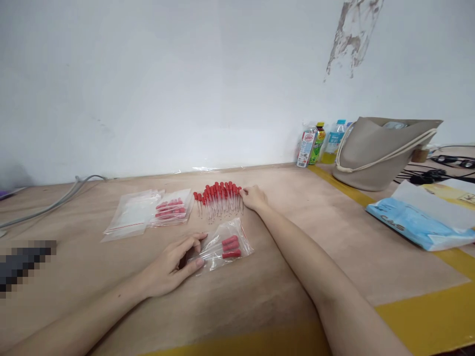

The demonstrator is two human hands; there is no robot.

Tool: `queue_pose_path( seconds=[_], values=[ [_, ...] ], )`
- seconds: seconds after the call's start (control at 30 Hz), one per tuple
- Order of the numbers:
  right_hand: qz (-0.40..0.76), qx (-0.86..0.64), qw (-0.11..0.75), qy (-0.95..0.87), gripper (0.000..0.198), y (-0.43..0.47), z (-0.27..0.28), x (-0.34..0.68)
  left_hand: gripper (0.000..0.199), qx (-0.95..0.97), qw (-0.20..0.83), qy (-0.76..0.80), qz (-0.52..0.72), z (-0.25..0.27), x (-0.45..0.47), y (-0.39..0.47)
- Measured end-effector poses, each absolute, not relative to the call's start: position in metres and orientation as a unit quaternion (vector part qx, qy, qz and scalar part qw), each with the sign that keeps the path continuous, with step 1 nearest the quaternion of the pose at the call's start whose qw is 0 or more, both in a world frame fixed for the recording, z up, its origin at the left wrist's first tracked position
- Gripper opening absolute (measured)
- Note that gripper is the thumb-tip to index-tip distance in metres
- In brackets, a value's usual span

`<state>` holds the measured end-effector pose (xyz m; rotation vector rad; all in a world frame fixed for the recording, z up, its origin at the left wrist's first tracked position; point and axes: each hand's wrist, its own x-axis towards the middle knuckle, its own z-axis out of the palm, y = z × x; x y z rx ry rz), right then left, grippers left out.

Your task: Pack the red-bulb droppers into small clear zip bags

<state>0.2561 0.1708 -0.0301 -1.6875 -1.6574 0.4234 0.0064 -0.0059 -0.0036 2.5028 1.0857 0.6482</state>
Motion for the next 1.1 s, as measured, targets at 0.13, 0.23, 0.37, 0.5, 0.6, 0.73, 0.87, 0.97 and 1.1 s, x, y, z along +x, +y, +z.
queue_pose_path(
  seconds=[0.13,0.23,0.37,0.5,0.6,0.73,0.87,0.97,1.1],
  values=[
    [0.193,-0.662,0.392,-0.609,0.027,0.18,-0.035,0.256,0.008,0.88,0.17,0.377,0.232,-0.004,0.007,-0.006],
    [0.222,-0.657,0.442,-0.569,0.025,0.186,-0.04,0.26,0.009,0.881,0.166,0.377,0.234,-0.007,0.007,-0.005],
    [0.265,-0.624,0.535,-0.504,0.026,0.183,-0.041,0.265,0.014,0.883,0.164,0.377,0.225,-0.008,0.007,-0.005],
    [0.319,-0.574,0.604,-0.451,0.023,0.156,-0.037,0.266,0.029,0.89,0.144,0.375,0.217,-0.009,0.006,-0.004],
    [0.364,-0.538,0.622,-0.438,0.021,0.121,-0.038,0.268,0.037,0.892,0.124,0.381,0.208,-0.011,0.005,-0.003],
    [0.417,-0.476,0.651,-0.419,0.03,0.079,-0.044,0.277,0.04,0.892,0.102,0.392,0.201,-0.013,0.005,-0.003],
    [0.416,-0.453,0.681,-0.397,0.035,0.062,-0.043,0.281,0.041,0.893,0.102,0.392,0.197,-0.012,0.006,-0.003],
    [0.43,-0.454,0.686,-0.372,0.032,0.058,-0.036,0.277,0.042,0.892,0.1,0.396,0.195,-0.011,0.006,-0.003],
    [0.522,-0.463,0.624,-0.351,0.026,0.048,-0.026,0.27,0.047,0.89,0.105,0.4,0.192,-0.01,0.006,-0.004]
  ],
)
